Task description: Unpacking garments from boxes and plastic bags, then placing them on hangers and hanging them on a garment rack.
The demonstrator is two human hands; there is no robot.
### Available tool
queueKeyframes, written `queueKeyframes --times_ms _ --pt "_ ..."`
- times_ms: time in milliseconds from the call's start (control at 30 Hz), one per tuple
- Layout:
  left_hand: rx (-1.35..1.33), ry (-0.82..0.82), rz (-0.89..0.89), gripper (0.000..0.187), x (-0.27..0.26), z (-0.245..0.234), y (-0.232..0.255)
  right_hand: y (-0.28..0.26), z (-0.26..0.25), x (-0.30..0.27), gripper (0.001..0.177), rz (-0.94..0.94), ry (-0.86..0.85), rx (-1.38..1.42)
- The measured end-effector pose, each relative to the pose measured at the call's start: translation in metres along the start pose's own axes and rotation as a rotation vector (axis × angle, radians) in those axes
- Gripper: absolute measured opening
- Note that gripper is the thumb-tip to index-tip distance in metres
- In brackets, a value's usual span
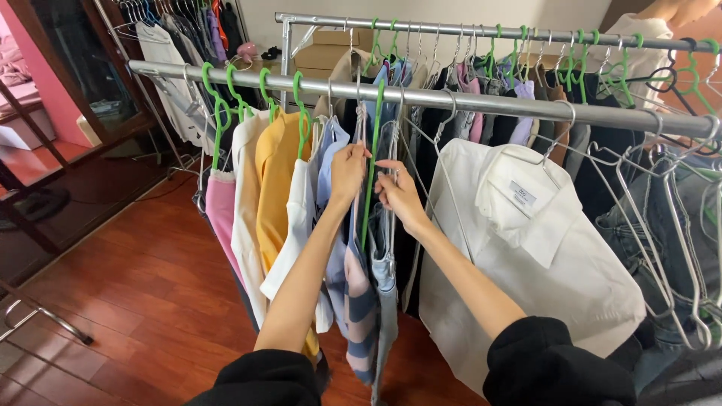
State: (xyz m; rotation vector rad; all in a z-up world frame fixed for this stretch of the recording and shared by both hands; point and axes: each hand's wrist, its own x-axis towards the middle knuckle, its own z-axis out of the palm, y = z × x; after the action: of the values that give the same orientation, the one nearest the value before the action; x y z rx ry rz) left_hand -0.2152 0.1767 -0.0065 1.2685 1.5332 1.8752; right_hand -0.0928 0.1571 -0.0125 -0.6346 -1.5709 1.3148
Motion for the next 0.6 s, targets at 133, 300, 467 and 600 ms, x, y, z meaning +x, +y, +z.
queueKeyframes --times_ms 133,300,467,600 --pt "-0.023 -0.045 0.007 0.029 0.011 0.004 -0.031 -0.011 0.007 -0.004 0.022 -0.011 0.026 0.062" --pt "0.105 -0.041 0.109 0.014 -0.007 -0.012 -0.002 -0.014 0.009 -0.009 0.026 -0.075 0.172 0.193" --pt "0.521 0.050 0.409 0.020 -0.030 -0.006 0.021 -0.010 0.002 -0.007 0.028 -0.130 0.173 0.076" --pt "0.723 -0.022 0.234 0.035 -0.036 -0.001 0.030 -0.010 -0.006 -0.010 0.030 -0.142 0.204 0.042"
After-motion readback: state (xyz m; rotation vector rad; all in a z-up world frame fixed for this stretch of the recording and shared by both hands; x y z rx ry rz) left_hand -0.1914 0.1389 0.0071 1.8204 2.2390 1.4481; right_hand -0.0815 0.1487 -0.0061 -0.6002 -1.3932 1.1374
